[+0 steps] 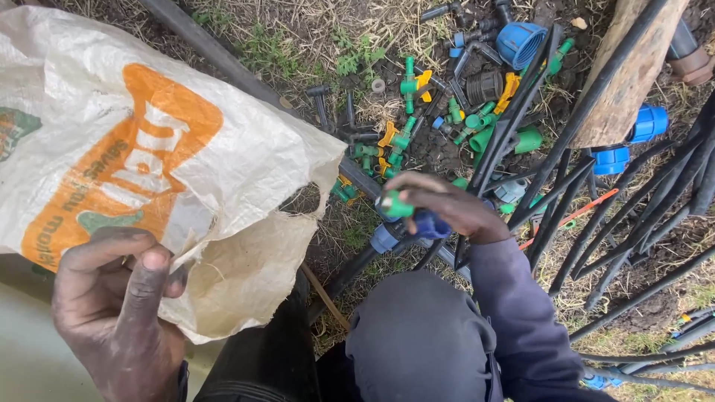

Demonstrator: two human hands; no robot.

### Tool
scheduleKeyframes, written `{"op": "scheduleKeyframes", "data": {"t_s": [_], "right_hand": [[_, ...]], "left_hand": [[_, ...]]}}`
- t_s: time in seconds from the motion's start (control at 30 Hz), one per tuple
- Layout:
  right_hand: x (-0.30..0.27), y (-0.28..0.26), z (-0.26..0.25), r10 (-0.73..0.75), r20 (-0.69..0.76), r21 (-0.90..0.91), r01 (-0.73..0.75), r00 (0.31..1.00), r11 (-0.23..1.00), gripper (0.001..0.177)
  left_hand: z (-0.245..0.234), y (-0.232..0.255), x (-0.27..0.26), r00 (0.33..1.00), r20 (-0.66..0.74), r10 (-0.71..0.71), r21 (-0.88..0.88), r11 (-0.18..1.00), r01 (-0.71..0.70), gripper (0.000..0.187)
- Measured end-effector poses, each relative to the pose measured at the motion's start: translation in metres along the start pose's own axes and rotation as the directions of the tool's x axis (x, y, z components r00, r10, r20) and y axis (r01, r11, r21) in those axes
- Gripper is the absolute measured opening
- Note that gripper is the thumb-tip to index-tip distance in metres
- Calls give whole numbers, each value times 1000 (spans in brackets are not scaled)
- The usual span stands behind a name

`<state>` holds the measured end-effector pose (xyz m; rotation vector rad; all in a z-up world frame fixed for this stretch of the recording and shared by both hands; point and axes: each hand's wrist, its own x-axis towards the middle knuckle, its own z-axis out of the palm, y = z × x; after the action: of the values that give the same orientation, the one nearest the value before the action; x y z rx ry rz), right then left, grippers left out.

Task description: Sorting and bagging various plastic irrigation fittings from a pile on the ground.

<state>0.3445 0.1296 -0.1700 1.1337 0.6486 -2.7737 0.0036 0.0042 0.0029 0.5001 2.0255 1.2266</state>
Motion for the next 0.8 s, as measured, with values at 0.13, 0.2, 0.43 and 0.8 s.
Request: {"op": "scheduleKeyframes", "data": {"t_s": [0.13, 0.2, 0.43, 0.8], "right_hand": [[37, -55, 92, 123, 1, -487, -106, 992, 867, 55], [59, -77, 135, 70, -49, -391, -83, 996, 917, 59], [46, -83, 148, -242, 174, -700, 293, 955, 651, 57], [82, 0, -6, -585, -579, -815, -374, 568, 443, 78]], "left_hand": [[9, 2, -4, 1000, 17, -1, -1, 1000, 1, 20], [9, -1, -9, 999, 14, 32, -3, 999, -32, 16], [5, 3, -12, 1000, 21, 19, 49, 999, -20, 14], [8, -5, -5, 995, 84, 62, -6, 998, -62, 16]]}}
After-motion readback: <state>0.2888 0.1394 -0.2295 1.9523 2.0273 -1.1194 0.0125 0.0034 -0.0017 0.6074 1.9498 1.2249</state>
